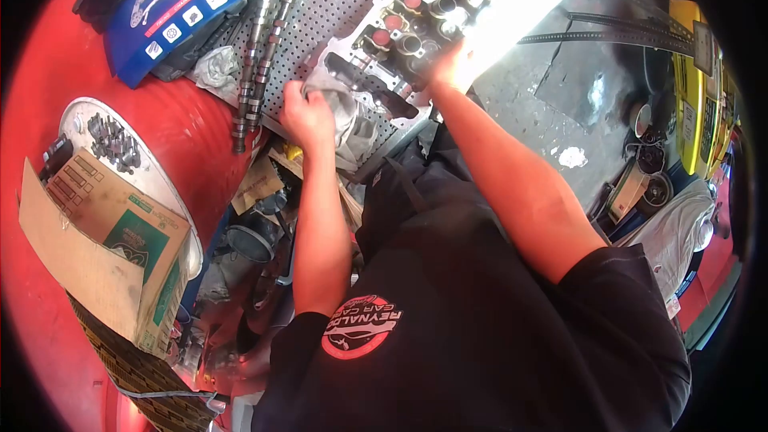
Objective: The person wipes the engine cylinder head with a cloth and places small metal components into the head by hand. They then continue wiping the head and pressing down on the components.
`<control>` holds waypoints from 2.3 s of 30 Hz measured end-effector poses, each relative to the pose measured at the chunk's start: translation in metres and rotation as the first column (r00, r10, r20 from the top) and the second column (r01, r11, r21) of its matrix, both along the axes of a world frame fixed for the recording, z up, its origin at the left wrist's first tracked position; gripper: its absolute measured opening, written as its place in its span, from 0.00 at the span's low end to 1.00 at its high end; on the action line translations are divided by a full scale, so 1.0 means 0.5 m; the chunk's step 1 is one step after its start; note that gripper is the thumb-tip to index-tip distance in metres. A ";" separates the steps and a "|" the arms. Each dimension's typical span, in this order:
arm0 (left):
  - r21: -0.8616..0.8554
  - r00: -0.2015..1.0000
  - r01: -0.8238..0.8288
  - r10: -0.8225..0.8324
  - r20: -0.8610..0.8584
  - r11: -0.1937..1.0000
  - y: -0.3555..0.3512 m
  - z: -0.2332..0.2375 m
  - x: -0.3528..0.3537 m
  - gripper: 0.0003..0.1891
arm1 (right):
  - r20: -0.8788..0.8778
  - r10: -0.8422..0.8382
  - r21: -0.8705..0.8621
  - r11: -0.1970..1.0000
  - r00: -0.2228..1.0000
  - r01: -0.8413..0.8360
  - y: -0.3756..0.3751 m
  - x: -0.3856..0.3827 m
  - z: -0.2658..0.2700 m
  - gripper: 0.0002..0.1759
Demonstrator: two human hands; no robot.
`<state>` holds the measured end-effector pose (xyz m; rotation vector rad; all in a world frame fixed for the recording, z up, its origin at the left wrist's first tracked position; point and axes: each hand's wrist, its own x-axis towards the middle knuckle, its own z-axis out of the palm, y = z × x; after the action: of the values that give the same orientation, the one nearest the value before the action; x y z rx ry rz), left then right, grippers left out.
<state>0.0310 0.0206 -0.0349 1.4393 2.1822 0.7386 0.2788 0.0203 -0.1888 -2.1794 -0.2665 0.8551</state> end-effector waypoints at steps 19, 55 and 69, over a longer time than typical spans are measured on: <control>-0.171 0.810 0.466 -0.497 -0.312 0.868 0.111 0.026 0.018 0.13 | 0.214 -0.038 -0.023 0.999 0.976 0.044 0.035 -0.042 0.137 0.32; -0.334 0.753 -0.494 0.587 0.296 0.802 -0.421 -0.143 -0.190 0.22 | 0.164 -0.003 -0.025 1.000 0.987 0.008 0.035 -0.002 0.036 0.31; -0.162 0.809 0.409 -0.439 -0.390 0.898 0.101 0.026 0.018 0.11 | 0.040 0.044 -0.023 0.999 0.998 -0.043 0.026 -0.005 0.031 0.33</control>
<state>0.0399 0.0709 -0.0218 2.1063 2.0130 0.1986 0.2763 0.0333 -0.1733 -2.2208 -0.3271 0.8423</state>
